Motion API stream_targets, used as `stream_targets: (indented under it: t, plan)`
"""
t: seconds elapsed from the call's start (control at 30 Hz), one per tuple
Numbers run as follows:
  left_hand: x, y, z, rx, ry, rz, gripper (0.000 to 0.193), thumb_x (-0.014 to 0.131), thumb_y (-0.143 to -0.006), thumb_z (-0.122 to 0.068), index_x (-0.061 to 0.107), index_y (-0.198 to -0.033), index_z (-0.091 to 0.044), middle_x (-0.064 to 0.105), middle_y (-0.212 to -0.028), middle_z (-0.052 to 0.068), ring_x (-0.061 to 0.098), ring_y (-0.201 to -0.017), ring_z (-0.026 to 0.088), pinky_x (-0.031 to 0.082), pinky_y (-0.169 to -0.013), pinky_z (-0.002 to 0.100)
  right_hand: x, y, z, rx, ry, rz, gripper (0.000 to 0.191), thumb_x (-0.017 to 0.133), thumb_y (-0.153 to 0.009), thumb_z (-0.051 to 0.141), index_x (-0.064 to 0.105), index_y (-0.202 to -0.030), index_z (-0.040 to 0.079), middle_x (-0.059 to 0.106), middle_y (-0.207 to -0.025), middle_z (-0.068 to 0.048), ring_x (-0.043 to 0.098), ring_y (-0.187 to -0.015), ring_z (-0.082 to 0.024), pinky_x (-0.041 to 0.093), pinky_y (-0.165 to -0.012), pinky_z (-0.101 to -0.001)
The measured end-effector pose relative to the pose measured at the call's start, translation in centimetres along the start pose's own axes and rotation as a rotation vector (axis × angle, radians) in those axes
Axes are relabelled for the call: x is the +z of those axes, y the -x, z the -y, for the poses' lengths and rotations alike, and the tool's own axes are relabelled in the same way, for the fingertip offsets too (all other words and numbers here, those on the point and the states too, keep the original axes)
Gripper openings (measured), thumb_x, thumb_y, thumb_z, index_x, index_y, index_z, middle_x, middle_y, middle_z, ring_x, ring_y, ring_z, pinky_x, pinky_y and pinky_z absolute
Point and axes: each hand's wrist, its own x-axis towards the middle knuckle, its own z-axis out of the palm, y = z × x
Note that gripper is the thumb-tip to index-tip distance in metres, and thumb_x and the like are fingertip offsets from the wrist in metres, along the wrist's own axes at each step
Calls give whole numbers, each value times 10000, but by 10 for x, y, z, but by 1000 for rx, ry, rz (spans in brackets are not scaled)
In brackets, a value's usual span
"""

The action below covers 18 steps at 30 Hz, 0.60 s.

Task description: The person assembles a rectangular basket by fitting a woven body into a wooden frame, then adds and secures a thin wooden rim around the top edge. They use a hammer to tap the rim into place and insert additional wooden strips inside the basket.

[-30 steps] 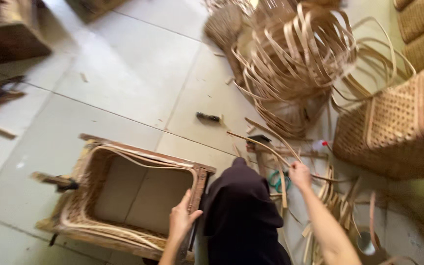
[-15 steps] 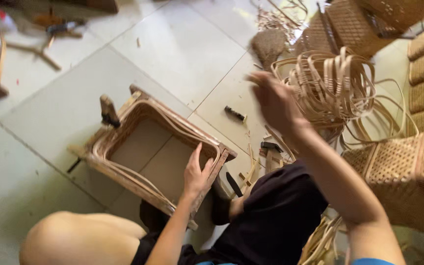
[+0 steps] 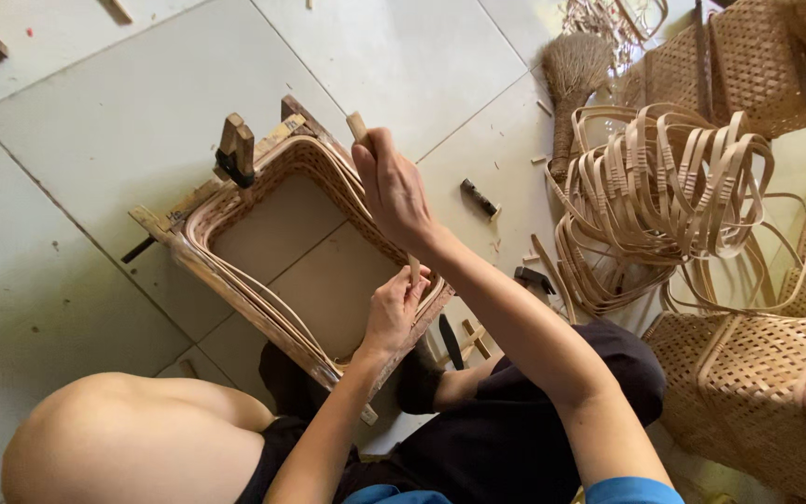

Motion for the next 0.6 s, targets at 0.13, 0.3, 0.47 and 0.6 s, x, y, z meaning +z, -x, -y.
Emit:
stream_targets:
  t: [0.13,0.3,0.47,0.6]
  plan:
    - [5,1,7,-20,6,-18,151,580,-1019,-123,652,-1136,-60,777,-961,121,793,-905,231,645,-739,371,0,-1,-2,31,-6,11,258,379,-1160,283,460,-1060,58,480,-644,-77,472,-523,-209,399,-517,-415]
    - [11,0,13,7,-52,-67,148,597,-1005,-107,632,-1128,-33,772,-947,147,785,-880,252,631,-726,368,7,-10,0,195,21,191,285,411,-1141,306,430,-1044,39,522,-638,-91,510,-502,-249,420,-486,-443]
    - [15,-7,24,-52,-80,-106,110,589,-1013,-110,609,-1081,-26,765,-921,152,785,-860,259,624,-696,374,40,-30,-31,245,254,416,326,614,-945,267,446,-1064,14,652,-681,-199,647,-607,-399,497,-522,-504]
    - [12,-19,41,-109,-46,-125,125,562,-1031,-136,602,-1081,-28,772,-868,136,781,-801,261,615,-688,388,84,-38,-65,236,232,486,122,504,-990,66,469,-1091,8,675,-811,-263,680,-751,-473,521,-624,-557]
